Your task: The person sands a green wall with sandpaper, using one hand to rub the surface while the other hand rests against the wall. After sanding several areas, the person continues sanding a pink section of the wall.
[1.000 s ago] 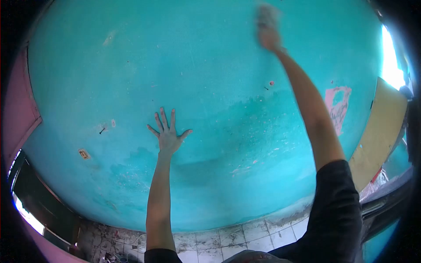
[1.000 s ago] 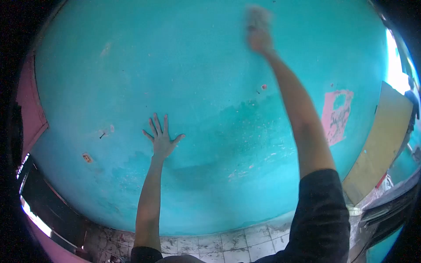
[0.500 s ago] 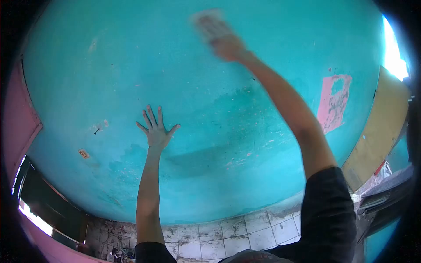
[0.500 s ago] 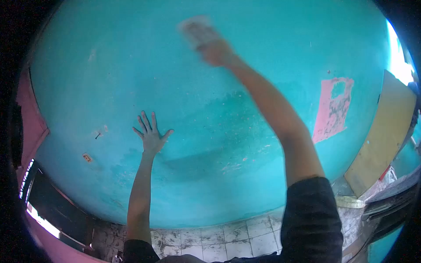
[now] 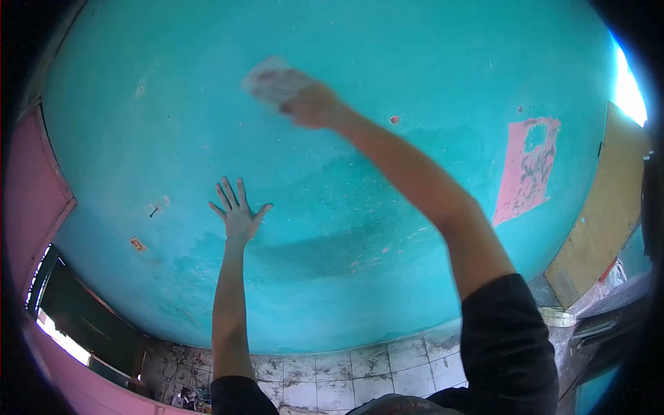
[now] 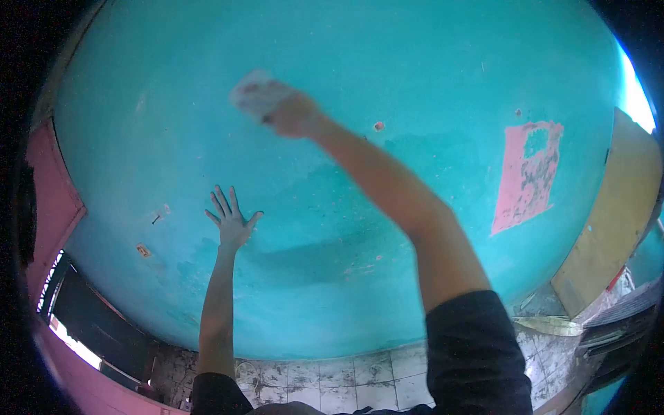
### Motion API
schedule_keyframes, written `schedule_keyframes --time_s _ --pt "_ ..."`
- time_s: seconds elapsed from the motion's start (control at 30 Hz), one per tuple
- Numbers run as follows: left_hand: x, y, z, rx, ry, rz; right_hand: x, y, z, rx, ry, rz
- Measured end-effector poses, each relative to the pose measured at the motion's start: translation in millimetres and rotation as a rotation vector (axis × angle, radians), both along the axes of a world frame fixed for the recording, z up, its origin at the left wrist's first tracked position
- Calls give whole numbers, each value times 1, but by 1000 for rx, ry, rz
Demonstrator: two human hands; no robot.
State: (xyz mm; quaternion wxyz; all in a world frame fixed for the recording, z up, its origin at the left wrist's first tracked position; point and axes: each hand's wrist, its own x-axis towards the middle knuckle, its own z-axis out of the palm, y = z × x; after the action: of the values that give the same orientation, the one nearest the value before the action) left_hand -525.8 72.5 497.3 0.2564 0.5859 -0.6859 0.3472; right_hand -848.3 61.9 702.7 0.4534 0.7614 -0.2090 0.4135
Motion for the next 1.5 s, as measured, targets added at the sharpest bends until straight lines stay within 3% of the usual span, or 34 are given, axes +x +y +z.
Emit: schedule_keyframes --time_s 0.03,0.17,0.2,0.23,0.27,0.33,0.37,0.4,0.43,0.47,0.53,0.57,0.63,0.7,0.73,0.77,0.83,0.87,0.93,0.97,1.0,1.03,1.1,1.2,1.23,1.3,1.33,1.37,1.4,1.47,1.5 --pt "0 -3 -1 -7 17 -27 -43 0 9 -37 9 -56" --pt "-3 1 -2 17 23 -11 -237 -2 11 -282 -495 -274" --pt "-4 -1 -2 15 31 -7 -255 6 5 -91 -862 -253" --pt "-6 -3 -1 8 31 -11 -240 16 3 -46 -1090 -269" --pt "-5 -2 -5 14 23 -14 -219 1 -1 -35 -1091 -274" --pt "-8 -2 -6 21 20 -11 -152 -42 3 -294 -946 -591" --pt "-5 -1 -5 15 13 -8 -81 -21 0 -251 -857 -195" --pt "-1 -1 -1 11 8 -10 -21 -18 -8 -189 -708 -255" --pt "-2 1 0 36 31 -23 29 -21 -20 -121 -505 -6" --pt "-6 2 -1 64 58 -38 70 -6 -33 69 -282 -18" --pt "-8 6 -1 64 64 -44 102 6 -57 194 -55 95" --pt "-6 6 1 64 64 -45 96 3 -53 192 -62 95" --pt "-3 -1 -1 -3 64 -88 52 -5 -39 148 -13 -102" --pt "1 -4 -12 -49 62 -128 -12 4 -23 -26 -374 -21" --pt "-1 -7 -12 -84 56 -130 -45 -9 -12 -129 -540 -180" --pt "0 -9 -11 -124 44 -129 -68 -2 -2 -162 -740 -157" --pt "3 -12 -12 -176 18 -140 -71 19 8 -26 -1173 -173" --pt "1 -14 -14 -215 18 -159 -59 10 12 -30 -1174 -176" --pt "-1 -13 -16 -193 39 -173 -17 -26 15 -278 -1212 -467" --pt "0 -11 -14 -178 46 -180 24 -27 6 -176 -1041 -535" --pt "3 -11 -11 -179 46 -188 65 -10 -11 -229 -856 -65" --pt "4 -12 -11 -160 50 -193 102 -11 -33 -101 -660 37" --pt "2 -9 -14 -141 65 -194 130 7 -70 205 -110 132" --pt "1 -8 -8 -118 23 -154 61 -1 -50 69 -12 9" --pt "0 -7 -7 -95 33 -155 27 -5 -39 17 -165 -173" --pt "1 -6 -12 -66 38 -155 -63 -8 -11 -224 -563 -169" --pt "1 -8 -13 -82 48 -174 -102 -12 -3 -340 -719 -275" --pt "3 -8 -13 -100 62 -190 -113 12 3 92 -1167 -177" --pt "3 -8 -12 -104 65 -190 -108 4 8 89 -1164 -175" --pt "-2 -5 -14 -87 111 -210 -85 -17 15 5 -1485 -377" --pt "-3 -6 -16 -87 114 -212 -47 -36 10 -278 -1165 -553"
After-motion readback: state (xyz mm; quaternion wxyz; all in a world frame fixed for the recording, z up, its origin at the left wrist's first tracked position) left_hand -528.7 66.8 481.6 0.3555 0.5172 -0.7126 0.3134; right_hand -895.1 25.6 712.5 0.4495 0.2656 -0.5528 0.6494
